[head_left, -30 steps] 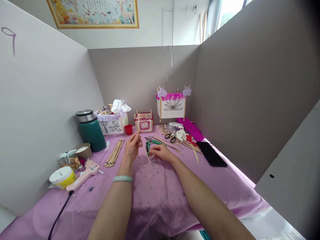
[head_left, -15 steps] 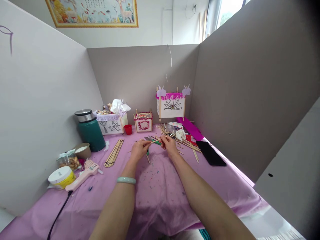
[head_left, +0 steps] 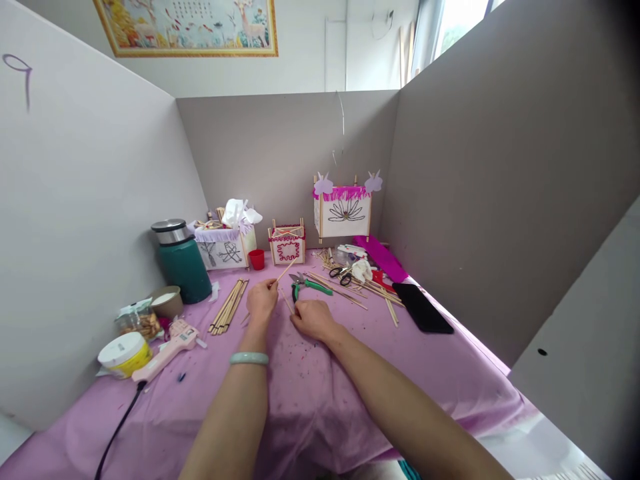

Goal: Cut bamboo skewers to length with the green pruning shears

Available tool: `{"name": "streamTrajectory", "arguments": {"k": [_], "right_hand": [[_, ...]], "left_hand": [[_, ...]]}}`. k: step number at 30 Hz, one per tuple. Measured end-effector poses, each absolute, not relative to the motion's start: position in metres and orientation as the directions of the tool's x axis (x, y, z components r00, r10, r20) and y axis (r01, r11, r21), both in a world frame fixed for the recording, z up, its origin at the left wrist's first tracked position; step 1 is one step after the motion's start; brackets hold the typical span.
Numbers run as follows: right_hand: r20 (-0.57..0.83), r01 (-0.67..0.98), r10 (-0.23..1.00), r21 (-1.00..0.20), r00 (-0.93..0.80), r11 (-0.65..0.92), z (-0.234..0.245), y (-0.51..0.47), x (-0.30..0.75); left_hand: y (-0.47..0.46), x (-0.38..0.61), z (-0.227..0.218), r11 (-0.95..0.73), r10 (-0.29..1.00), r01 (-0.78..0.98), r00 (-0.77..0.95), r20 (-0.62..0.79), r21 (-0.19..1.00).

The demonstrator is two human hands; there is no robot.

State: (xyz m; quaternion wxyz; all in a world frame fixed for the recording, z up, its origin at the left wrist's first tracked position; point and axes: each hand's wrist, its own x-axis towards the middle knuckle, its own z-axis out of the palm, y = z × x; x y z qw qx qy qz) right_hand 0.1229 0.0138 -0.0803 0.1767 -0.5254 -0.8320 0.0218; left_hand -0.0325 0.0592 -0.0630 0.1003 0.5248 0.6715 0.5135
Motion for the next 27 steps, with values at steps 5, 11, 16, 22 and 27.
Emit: {"name": "streamTrajectory", "arguments": {"k": [5,11,16,22,27], "right_hand": [[0.228,0.880,0.899,-0.219,-0.375,0.422,-0.077,0.014,0.126],[0.245,0.885,0.900,-0.215,-0.360,0.413,-0.077,0.013,0.122],[0.333,0.749,0.919,-0.549,-0.211,0.371,-0.084,0.027,0.130],[0.321,0.171,0.942,-0.927,-0.096,0.334,-0.092,0.042,0.132],[0.423,0.154,0.891,-0.881,-0.168,0.447,-0.096,0.035,0.124]], "left_hand": [[0.061,-0.032,-0.065,-0.055,0.819,0.610,-0.425,0.386,0.790],[0.059,-0.028,-0.066,-0.111,0.851,0.566,-0.370,0.372,0.817],[0.058,-0.023,-0.064,-0.304,0.805,0.561,-0.281,0.523,0.770],[0.059,-0.017,-0.059,-0.348,0.851,0.297,-0.298,0.432,0.889],[0.054,-0.009,-0.054,-0.283,0.957,-0.200,-0.117,0.264,0.938]]}}
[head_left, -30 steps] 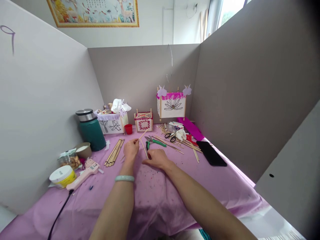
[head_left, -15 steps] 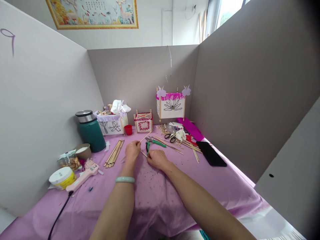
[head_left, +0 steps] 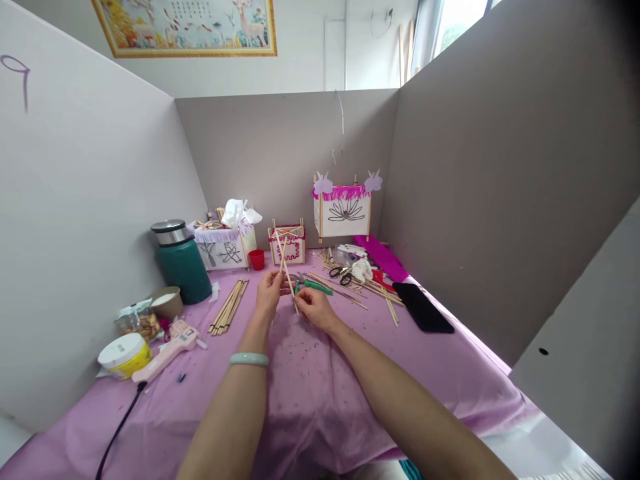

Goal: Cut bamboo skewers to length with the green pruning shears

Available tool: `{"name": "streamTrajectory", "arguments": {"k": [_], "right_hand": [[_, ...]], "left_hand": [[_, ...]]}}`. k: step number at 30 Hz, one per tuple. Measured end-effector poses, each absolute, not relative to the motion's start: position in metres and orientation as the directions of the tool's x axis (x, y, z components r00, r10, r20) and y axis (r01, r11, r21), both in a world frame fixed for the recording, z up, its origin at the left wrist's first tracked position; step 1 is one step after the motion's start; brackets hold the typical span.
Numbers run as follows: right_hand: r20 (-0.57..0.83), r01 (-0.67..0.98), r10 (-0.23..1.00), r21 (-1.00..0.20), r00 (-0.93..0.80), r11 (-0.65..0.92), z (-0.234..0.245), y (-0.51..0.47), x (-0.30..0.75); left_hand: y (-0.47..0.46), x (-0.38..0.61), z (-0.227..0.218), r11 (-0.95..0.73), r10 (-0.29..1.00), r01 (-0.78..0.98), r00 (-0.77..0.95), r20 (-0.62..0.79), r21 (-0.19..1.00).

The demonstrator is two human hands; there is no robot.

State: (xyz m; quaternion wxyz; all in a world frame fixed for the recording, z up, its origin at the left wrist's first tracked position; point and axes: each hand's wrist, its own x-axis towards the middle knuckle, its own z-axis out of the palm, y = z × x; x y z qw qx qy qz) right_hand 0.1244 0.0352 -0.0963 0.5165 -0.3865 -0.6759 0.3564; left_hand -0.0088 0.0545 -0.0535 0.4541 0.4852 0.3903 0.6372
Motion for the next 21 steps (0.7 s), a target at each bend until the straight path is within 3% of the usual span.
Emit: {"name": "streamTrajectory", "arguments": {"k": [4,8,15,21], "right_hand": [[0.499,0.355,0.852,-0.777,-0.158,0.521,-0.096,0.030,0.123],[0.524,0.420,0.825,-0.714,-0.211,0.561,-0.092,0.026,0.123],[0.469,0.559,0.840,-0.634,-0.274,0.535,-0.089,0.022,0.122],[0.511,0.598,0.804,-0.554,-0.305,0.579,-0.091,0.021,0.121]], "left_hand": [[0.047,-0.003,-0.049,-0.256,0.958,-0.434,0.006,0.287,0.864],[0.042,0.001,-0.047,-0.221,0.946,-0.557,0.079,0.315,0.801],[0.039,0.003,-0.047,-0.169,0.950,-0.576,0.122,0.288,0.800],[0.038,0.003,-0.045,-0.167,0.947,-0.582,0.132,0.294,0.796]]}}
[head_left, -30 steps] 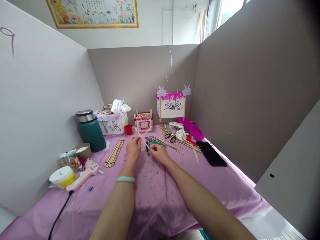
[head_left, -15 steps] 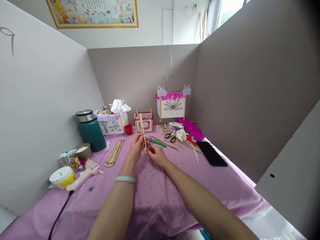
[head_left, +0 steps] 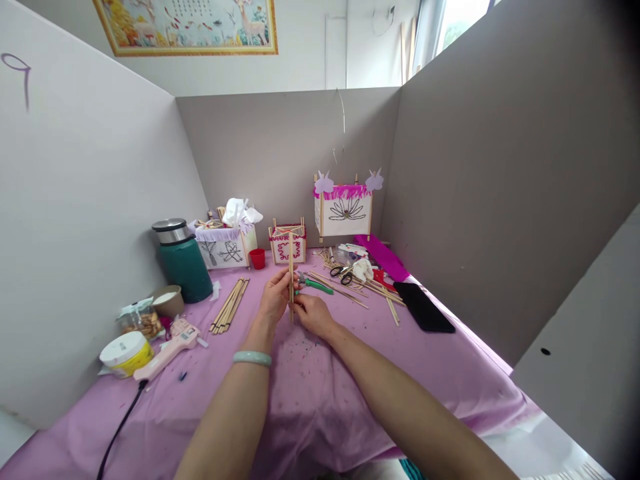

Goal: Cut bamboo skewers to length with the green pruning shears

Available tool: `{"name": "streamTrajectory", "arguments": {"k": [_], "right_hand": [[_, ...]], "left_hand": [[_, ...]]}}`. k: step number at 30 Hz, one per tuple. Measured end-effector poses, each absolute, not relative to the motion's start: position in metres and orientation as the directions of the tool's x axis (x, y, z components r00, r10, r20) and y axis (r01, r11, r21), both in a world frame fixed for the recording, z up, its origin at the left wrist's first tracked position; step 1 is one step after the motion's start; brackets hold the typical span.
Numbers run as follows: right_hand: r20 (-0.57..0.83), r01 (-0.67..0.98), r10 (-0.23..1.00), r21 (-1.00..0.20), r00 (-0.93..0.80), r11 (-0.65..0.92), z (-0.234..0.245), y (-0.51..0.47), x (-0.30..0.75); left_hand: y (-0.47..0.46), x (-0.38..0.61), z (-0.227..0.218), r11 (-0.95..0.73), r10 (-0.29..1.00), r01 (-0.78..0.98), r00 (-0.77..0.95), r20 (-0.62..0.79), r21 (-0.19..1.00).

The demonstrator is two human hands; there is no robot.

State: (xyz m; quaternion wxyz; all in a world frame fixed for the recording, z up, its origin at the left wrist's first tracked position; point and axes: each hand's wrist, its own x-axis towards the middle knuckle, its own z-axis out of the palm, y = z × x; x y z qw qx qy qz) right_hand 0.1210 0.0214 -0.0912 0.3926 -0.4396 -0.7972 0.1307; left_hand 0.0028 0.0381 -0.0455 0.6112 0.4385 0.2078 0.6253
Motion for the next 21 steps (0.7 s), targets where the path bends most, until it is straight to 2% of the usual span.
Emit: {"name": "streamTrajectory", "arguments": {"k": [21], "right_hand": [[0.475,0.591,0.818,-0.572,-0.326,0.568,-0.0915,0.0240,0.1196]], "left_hand": [[0.0369,0.0065,-0.0498,-0.182,0.950,-0.629,0.088,0.301,0.756]]}}
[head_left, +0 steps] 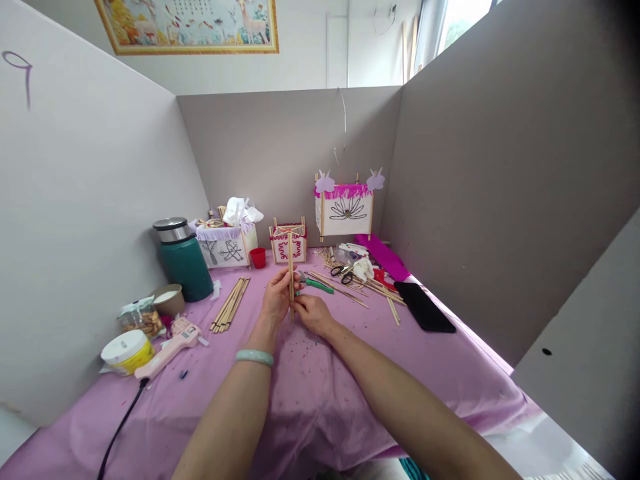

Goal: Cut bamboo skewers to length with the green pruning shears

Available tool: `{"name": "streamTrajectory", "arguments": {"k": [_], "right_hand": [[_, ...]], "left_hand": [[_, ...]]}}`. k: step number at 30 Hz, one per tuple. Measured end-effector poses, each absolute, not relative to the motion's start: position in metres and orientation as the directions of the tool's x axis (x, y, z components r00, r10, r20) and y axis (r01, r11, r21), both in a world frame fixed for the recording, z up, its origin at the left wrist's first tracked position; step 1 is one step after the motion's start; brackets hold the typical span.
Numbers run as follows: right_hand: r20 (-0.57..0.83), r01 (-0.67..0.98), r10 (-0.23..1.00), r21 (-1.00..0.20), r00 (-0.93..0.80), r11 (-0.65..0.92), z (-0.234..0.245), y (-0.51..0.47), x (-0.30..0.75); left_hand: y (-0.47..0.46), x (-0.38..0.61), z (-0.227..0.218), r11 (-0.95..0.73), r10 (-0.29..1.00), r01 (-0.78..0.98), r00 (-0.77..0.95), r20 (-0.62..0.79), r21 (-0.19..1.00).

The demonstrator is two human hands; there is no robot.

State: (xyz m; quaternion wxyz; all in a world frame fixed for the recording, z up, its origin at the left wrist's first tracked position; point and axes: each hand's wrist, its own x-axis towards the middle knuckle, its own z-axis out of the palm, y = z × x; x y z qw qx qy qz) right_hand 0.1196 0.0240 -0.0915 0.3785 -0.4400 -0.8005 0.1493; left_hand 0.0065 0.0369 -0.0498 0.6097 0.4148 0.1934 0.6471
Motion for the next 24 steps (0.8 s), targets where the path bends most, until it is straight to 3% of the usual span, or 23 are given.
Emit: {"name": "streamTrajectory", "arguments": {"k": [10,24], "right_hand": [[0.457,0.548,0.825,-0.619,-0.331,0.563,-0.0927,0.0267,0.1204],[0.441,0.599,0.820,-0.563,-0.364,0.569,-0.0906,0.0230,0.1175]], "left_hand": [[0.0367,0.0063,-0.0496,-0.164,0.962,-0.619,0.072,0.264,0.768],[0.0381,0.0044,-0.0490,-0.177,0.961,-0.641,0.052,0.272,0.747]]}}
